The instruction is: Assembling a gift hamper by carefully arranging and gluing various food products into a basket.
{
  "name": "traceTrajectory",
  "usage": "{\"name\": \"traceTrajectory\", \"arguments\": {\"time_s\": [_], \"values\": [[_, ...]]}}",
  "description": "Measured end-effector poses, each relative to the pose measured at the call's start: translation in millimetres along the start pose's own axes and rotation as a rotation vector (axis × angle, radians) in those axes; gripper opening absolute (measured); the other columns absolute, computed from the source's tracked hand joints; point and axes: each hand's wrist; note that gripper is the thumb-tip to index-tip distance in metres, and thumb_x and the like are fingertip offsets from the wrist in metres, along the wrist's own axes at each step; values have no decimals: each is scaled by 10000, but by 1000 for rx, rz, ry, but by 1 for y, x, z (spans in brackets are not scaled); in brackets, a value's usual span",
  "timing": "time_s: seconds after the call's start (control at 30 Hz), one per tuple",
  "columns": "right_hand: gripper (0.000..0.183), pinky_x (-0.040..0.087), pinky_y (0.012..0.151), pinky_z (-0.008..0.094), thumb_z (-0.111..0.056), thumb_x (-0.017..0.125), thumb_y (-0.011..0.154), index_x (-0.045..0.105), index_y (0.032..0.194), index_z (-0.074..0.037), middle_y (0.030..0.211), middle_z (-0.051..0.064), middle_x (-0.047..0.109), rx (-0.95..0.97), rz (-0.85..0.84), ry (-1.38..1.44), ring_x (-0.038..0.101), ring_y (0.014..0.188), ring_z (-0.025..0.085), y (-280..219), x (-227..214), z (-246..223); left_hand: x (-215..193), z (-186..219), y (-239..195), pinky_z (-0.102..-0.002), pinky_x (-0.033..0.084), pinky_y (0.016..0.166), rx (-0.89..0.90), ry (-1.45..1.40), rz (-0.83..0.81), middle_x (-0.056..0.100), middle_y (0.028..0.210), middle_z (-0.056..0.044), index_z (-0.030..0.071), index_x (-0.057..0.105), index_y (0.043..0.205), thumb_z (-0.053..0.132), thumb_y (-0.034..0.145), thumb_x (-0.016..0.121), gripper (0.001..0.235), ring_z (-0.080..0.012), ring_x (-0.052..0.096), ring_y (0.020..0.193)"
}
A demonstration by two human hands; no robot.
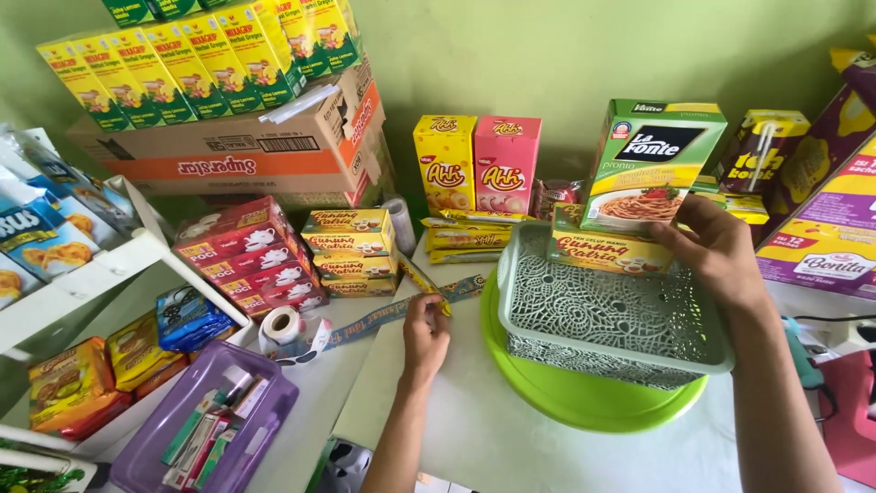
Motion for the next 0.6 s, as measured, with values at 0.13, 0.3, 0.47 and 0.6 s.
{"name": "traceTrajectory", "arguments": {"time_s": [0.13, 0.3, 0.47, 0.6], "values": [[448, 560, 1023, 358, -76, 668, 888, 526, 1304, 7, 1243, 149, 658, -49, -19, -36, 646, 1131, 237, 2, -4, 5, -2, 0, -4, -324, 594, 729, -16, -57, 6, 668, 1062, -118, 55, 629, 1122, -60, 868, 588, 282, -227, 681, 871], [445, 549, 1062, 365, -55, 672, 878, 525, 1294, 8, 1247, 153, 655, -31, -16, -63, 650, 1154, 253, 4, -6, 5, -1, 1, -3, -302, 573, 671, -71, -122, 31, 688, 1059, -93, 80, 644, 1100, -56, 859, 565, 288, -185, 698, 835], [517, 528, 1034, 363, -90, 673, 865, 502, 1345, -2, 1286, 154, 649, 19, 7, -139, 639, 1145, 246, 3, -1, -2, 2, -5, -6, -291, 632, 662, -71, -183, 19, 694, 1052, -122, 87, 626, 1124, -159, 856, 566, 369, -185, 704, 818], [610, 491, 995, 481, -151, 623, 897, 378, 1443, -35, 1387, 202, 515, -115, 11, -347, 533, 1256, 328, 2, -23, -4, -3, 8, -5, -267, 554, 694, 50, -155, 192, 688, 999, -55, 122, 652, 1062, -91, 865, 580, 299, -165, 658, 780]]}}
Point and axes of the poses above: each hand's wrist, its own y-axis towards the middle knuckle, its own x-axis out of the palm, z = x × y
